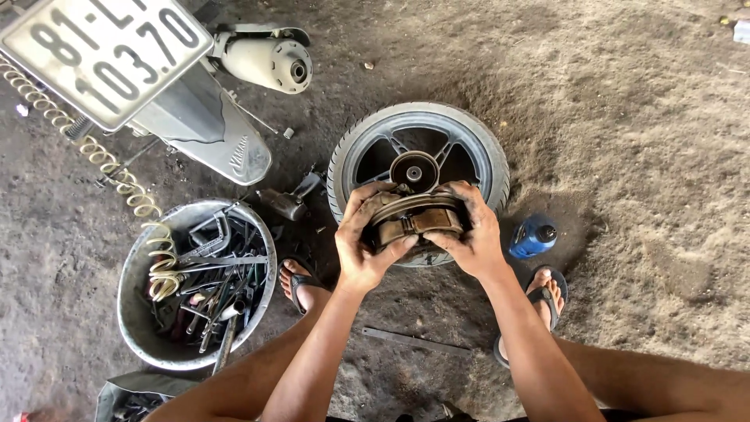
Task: Reassembling the brake drum and shoes of a motorcycle wheel.
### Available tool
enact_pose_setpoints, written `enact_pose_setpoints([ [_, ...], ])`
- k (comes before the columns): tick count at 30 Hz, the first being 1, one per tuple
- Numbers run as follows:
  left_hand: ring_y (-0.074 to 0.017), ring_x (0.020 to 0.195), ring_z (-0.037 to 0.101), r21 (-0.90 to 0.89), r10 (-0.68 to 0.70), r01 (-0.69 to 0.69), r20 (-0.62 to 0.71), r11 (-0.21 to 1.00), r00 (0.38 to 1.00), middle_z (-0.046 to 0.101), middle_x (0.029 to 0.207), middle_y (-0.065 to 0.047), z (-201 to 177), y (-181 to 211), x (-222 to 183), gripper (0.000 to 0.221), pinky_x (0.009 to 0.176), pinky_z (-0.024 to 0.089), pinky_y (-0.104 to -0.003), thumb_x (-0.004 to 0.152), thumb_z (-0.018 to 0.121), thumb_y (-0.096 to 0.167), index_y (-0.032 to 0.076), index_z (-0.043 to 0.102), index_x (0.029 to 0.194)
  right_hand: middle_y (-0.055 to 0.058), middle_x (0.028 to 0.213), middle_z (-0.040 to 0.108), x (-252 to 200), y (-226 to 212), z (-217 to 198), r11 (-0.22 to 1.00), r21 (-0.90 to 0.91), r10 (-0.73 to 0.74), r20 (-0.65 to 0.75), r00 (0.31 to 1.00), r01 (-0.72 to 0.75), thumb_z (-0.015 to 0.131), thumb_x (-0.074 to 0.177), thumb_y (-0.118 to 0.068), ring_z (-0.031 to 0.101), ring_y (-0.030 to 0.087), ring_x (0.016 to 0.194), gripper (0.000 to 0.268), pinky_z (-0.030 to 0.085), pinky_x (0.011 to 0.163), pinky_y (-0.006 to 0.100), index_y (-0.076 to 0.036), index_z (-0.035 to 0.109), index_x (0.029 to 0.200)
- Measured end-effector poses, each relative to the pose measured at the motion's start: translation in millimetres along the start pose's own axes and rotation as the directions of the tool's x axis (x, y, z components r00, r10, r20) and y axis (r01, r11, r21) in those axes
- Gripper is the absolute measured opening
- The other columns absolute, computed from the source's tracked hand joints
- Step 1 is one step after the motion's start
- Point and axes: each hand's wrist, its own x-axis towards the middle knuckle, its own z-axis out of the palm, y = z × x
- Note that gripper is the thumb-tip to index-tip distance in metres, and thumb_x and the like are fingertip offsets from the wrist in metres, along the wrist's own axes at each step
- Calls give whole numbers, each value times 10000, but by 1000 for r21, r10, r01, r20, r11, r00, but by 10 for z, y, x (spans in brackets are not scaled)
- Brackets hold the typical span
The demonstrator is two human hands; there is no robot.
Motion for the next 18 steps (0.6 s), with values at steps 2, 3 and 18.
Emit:
enact_pose_setpoints([
  [2,-320,940,565,-33,-55,54,-27,998,998,524,1025,-204,19,-32,-4,402,755,513,-426,640,758,146,-50,589,948,173,904,586,16,-4,38,1000,-25,8,-1,1000,-8,766,657,-220,610,316,813,556,455,758,425,27,490,1071],
  [3,-336,934,563,-71,-116,113,-47,991,992,522,1000,-211,31,-51,-14,400,763,508,-455,636,755,137,-56,594,947,184,910,587,8,-8,54,998,-52,22,-8,1000,-22,752,676,-225,610,333,826,538,453,763,438,32,496,1073],
  [18,-316,804,573,-479,-765,605,-290,636,575,580,839,-270,-146,-419,13,393,708,491,-435,634,712,100,-104,611,954,367,1171,433,303,-626,92,768,-156,639,257,725,-621,698,707,-248,442,507,1094,768,344,902,626,72,303,1283],
])
